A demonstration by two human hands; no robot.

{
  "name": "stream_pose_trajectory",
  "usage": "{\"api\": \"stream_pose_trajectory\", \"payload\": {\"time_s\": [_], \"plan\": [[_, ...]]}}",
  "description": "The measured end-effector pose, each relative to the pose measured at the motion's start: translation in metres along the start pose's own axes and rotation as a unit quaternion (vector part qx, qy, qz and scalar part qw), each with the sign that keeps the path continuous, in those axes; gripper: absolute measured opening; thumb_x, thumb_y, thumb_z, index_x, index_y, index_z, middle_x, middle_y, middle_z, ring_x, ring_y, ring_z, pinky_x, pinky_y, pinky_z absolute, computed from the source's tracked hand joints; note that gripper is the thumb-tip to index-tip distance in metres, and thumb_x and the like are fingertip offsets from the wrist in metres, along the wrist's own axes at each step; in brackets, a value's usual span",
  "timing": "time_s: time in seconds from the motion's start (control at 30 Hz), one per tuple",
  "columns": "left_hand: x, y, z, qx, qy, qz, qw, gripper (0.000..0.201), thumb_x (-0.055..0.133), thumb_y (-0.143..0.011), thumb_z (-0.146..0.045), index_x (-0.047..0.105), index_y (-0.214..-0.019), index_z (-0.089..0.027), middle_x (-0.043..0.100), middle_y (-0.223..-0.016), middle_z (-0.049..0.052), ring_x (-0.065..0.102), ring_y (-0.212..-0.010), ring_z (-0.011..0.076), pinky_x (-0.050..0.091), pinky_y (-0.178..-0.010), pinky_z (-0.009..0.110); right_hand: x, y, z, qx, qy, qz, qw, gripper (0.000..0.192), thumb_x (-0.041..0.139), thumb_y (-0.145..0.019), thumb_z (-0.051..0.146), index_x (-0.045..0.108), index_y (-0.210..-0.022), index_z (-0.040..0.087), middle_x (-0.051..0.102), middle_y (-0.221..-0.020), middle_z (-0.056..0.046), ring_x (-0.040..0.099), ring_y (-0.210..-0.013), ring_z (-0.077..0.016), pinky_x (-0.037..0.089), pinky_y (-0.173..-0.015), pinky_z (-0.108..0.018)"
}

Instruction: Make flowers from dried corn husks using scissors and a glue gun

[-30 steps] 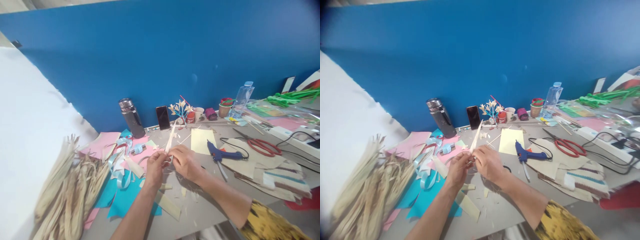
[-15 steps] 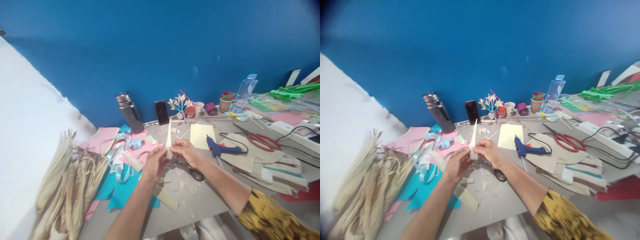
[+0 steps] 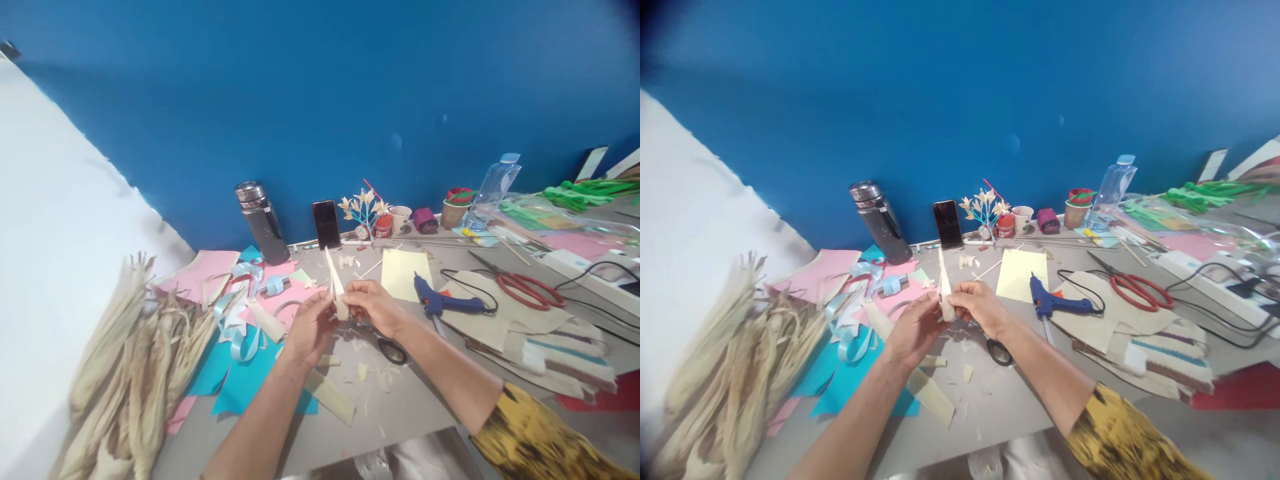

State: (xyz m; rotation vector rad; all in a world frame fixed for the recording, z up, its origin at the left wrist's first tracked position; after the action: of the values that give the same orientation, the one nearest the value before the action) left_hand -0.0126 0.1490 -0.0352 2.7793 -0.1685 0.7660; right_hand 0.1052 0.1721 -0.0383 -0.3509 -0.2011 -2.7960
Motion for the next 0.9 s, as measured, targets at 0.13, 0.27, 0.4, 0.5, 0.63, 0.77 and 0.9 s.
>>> {"api": "stream_pose_trajectory", "payload": {"time_s": [0.13, 0.27, 0.4, 0.5, 0.63, 0.77, 0.9], "plan": [[0.001, -0.001, -0.01, 0.021, 0.04, 0.025, 0.999, 0.023, 0.08, -0.073, -0.027, 0.061, -0.072, -0.016, 0.058, -0.072, 0.0, 0.056, -0.07, 0.0134, 0.049, -0.066, 0.028, -0.01, -0.005, 0.0, 0.005, -0.085, -0.043, 0.995, 0.024, 0.076, -0.062, 0.035, 0.061, -0.064, 0.016, 0.057, -0.052, 0.002, 0.042, -0.046, -0.0075, 0.029, -0.043, -0.02], [0.002, 0.004, -0.04, 0.068, 0.134, 0.088, 0.985, 0.021, 0.079, -0.074, -0.018, 0.058, -0.075, -0.016, 0.051, -0.076, -0.001, 0.052, -0.07, 0.011, 0.047, -0.062, 0.025, -0.028, -0.009, 0.004, -0.012, -0.187, -0.122, 0.975, 0.03, 0.081, -0.057, 0.032, 0.058, -0.066, 0.016, 0.057, -0.06, 0.002, 0.04, -0.048, -0.0058, 0.024, -0.041, -0.018], [-0.007, 0.023, -0.088, 0.139, 0.19, 0.105, 0.966, 0.024, 0.076, -0.073, -0.01, 0.054, -0.078, -0.018, 0.05, -0.073, -0.002, 0.048, -0.063, 0.0083, 0.043, -0.054, 0.02, -0.04, -0.013, 0.009, -0.04, -0.184, -0.145, 0.971, 0.039, 0.085, -0.054, 0.039, 0.055, -0.065, 0.017, 0.05, -0.057, 0.005, 0.038, -0.049, -0.0054, 0.025, -0.042, -0.017], [-0.03, 0.039, -0.128, 0.25, 0.179, 0.046, 0.95, 0.018, 0.068, -0.079, -0.01, 0.054, -0.075, -0.02, 0.053, -0.069, -0.002, 0.044, -0.059, 0.0076, 0.039, -0.05, 0.016, -0.044, -0.014, 0.011, -0.065, -0.166, -0.162, 0.971, 0.04, 0.085, -0.055, 0.043, 0.057, -0.065, 0.017, 0.052, -0.056, 0.004, 0.037, -0.048, -0.0054, 0.024, -0.042, -0.018], [-0.063, 0.029, -0.133, 0.208, -0.054, -0.114, 0.97, 0.02, 0.073, -0.076, -0.02, 0.055, -0.068, -0.02, 0.056, -0.064, -0.002, 0.045, -0.057, 0.0098, 0.04, -0.052, 0.021, -0.039, -0.012, 0.017, -0.113, -0.087, -0.167, 0.976, 0.034, 0.081, -0.061, 0.042, 0.06, -0.073, 0.017, 0.049, -0.05, 0.007, 0.037, -0.045, -0.0067, 0.026, -0.042, -0.02], [-0.074, 0.018, -0.13, 0.229, -0.386, -0.284, 0.847, 0.025, 0.078, -0.061, -0.019, 0.066, -0.082, -0.021, 0.066, -0.076, 0.002, 0.059, -0.072, 0.0191, 0.045, -0.061, 0.027, -0.021, -0.006, 0.021, -0.131, -0.023, -0.12, 0.984, 0.031, 0.076, -0.065, 0.042, 0.062, -0.078, 0.017, 0.051, -0.051, 0.006, 0.039, -0.043, -0.0078, 0.029, -0.043, -0.022], [-0.036, 0.0, -0.089, 0.181, -0.371, -0.156, 0.898, 0.026, 0.072, -0.072, -0.043, 0.07, -0.076, -0.017, 0.067, -0.075, 0.007, 0.06, -0.07, 0.019, 0.045, -0.058, 0.026, -0.009, -0.001, 0.02, -0.128, 0.02, -0.085, 0.988, 0.029, 0.075, -0.067, 0.042, 0.062, -0.075, 0.017, 0.054, -0.053, 0.005, 0.04, -0.045, -0.0079, 0.028, -0.044, -0.022]]}}
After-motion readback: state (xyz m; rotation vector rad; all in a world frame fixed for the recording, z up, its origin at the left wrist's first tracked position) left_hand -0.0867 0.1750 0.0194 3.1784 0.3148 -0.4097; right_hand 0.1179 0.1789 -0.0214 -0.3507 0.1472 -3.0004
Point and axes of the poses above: each hand's wrist, its own y-axis away from the middle knuckle, its own x-axis out of the palm, z = x × y, the point moved 7 cm from there along -y, towards the middle knuckle
